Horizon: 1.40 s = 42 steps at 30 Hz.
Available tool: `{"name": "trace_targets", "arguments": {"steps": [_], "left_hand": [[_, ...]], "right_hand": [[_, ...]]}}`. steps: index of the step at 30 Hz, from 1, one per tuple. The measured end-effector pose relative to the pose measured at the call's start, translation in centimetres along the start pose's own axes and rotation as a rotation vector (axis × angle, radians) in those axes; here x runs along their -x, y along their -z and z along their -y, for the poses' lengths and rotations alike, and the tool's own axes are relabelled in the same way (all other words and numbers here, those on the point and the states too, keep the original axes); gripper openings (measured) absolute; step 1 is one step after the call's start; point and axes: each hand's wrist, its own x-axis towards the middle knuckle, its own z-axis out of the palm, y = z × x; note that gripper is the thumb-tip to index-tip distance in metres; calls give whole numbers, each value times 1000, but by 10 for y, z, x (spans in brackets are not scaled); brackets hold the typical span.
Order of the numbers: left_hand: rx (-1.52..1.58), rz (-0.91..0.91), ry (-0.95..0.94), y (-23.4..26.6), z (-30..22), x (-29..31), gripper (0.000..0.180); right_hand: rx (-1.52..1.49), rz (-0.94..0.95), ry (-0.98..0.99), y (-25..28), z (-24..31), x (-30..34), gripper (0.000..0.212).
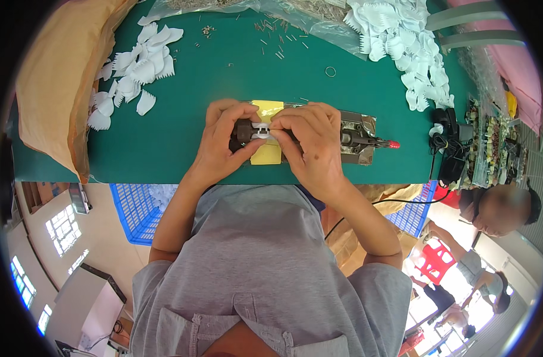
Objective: The person assembles hair clips by placing white plastic components into a metal jig, inserting a metal pin, and pressing a lever. They then remove the assembled clip and place it into a blue plastic crate, repeating the process.
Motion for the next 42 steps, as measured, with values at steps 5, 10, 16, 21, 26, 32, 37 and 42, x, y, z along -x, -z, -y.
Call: {"name": "trace_targets", "arguments": {"steps": [5, 10, 16, 21, 26, 32, 37, 42], "left_hand": [[-5, -12, -29, 1, 1, -1, 60], [-50, -14, -48, 4, 0, 1, 64], [-7, -6, 2, 3, -1, 2, 56], [-48, 25, -6, 4, -3, 0, 55], [-32, 32, -1, 3, 0, 1, 55], [-21, 16, 8, 5, -2, 3, 55], [-41, 28, -11, 3, -1, 3, 55], [-24, 16, 2, 4, -1, 3, 56]], "right_hand": [[80, -17, -4, -5, -1, 12, 15], [-26, -141, -142, 12, 13, -14, 17], [-26, 192, -12, -40, -39, -97, 12], [90, 275, 21, -73, -51, -117, 17], [178, 260, 203, -80, -55, -121, 13], [283, 319, 229, -74, -50, -123, 12], [-157, 446, -193, -50, -58, -113, 13], [-315, 421, -360, -20, -48, -104, 14]]}}
